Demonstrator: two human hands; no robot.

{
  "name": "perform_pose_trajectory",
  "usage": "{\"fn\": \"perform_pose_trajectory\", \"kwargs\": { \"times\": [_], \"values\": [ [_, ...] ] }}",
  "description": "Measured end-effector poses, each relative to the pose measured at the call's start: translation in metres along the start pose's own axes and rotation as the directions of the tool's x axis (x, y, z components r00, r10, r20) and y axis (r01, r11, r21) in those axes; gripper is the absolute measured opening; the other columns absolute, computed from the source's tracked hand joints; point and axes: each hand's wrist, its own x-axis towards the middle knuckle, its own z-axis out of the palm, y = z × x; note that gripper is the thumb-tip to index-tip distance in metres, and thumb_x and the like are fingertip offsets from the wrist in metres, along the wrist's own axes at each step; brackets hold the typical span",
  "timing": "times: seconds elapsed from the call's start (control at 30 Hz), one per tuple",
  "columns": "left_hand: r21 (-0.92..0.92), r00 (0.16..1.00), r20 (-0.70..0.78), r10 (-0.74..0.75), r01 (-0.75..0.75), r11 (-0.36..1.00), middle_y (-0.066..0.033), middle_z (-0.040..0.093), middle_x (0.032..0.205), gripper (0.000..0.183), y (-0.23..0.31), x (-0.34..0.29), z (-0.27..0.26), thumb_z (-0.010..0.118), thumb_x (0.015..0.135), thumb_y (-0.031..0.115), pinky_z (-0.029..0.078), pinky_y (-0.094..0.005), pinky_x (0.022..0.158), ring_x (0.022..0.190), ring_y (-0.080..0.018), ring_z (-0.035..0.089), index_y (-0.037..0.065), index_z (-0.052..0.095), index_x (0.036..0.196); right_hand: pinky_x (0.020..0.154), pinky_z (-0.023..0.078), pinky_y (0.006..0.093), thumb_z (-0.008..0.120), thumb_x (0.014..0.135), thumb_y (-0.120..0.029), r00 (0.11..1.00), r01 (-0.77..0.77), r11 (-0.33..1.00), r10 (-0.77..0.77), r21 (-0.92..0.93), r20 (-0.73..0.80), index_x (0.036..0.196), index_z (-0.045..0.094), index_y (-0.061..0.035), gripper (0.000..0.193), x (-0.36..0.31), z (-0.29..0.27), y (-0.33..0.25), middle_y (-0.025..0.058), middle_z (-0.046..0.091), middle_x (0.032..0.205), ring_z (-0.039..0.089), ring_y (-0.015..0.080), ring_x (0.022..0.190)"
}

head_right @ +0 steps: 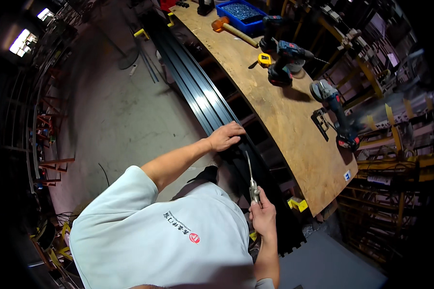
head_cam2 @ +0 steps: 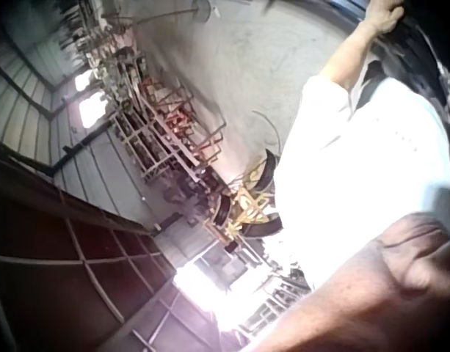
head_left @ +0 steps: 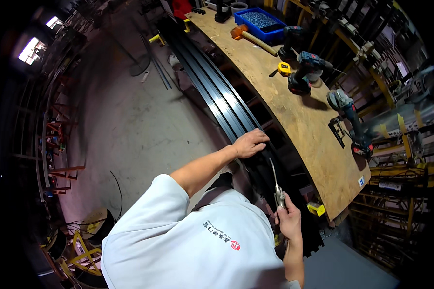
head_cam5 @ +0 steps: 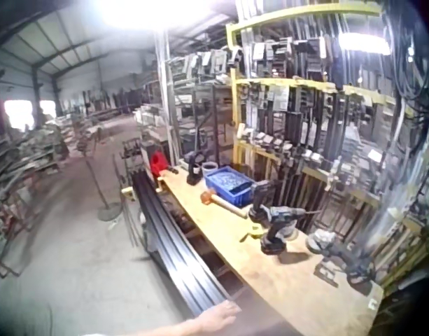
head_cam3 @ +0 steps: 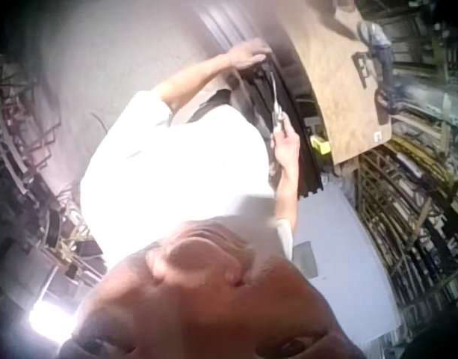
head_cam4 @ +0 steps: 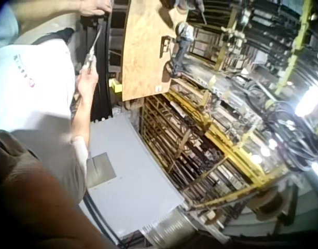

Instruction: The person picks up and carries long metal beams from a rack to a workbench, wipes them down, and measures their length with a tape measure.

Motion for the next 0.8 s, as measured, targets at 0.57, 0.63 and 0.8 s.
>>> {"fn": "perform_pose_trajectory", "kwargs": {
  "times": [0.57, 0.63, 0.8],
  "values": [
    [-0.174, 0.953, 0.04, -0.3, 0.302, 0.937, -0.0175, 0.069, 0.117, 0.035, -0.035, 0.007, -0.069, 0.054, 0.101, 0.026, 0.049, -0.0395, 0.102, 0.114, -0.0346, 0.063, 0.0, 0.072, 0.118, 0.058, 0.047, 0.0237, 0.056, 0.098, -0.002, 0.988, 0.025, 0.998, -0.033, 0.056, 0.148, 0.152, 0.05, -0.0039, 0.055, 0.043, 0.029, -0.019, 0.0012, 0.061, 0.075, 0.053, 0.0063, 0.059],
    [-0.152, 0.941, 0.119, -0.317, 0.332, 0.931, -0.0173, 0.069, 0.117, 0.039, -0.041, 0.011, -0.078, 0.052, 0.103, 0.03, 0.049, -0.0392, 0.101, 0.115, -0.0355, 0.062, 0.002, 0.072, 0.121, 0.057, 0.046, 0.0234, 0.056, 0.098, -0.001, 0.98, 0.028, 1.0, -0.027, -0.001, 0.195, 0.153, 0.049, -0.004, 0.055, 0.049, 0.026, -0.021, 0.0016, 0.061, 0.076, 0.053, 0.0071, 0.059],
    [0.071, 0.994, -0.048, -0.099, 0.102, 0.992, -0.017, 0.067, 0.117, 0.032, -0.043, 0.008, -0.075, 0.057, 0.099, 0.021, 0.049, -0.0418, 0.102, 0.113, -0.0352, 0.062, -0.001, 0.069, 0.12, 0.054, 0.045, 0.024, 0.054, 0.099, 0.001, 0.988, 0.106, 0.994, -0.102, -0.031, 0.117, 0.153, 0.048, -0.0034, 0.055, 0.052, 0.041, -0.028, 0.0009, 0.06, 0.074, 0.052, 0.0071, 0.058]
  ]
}}
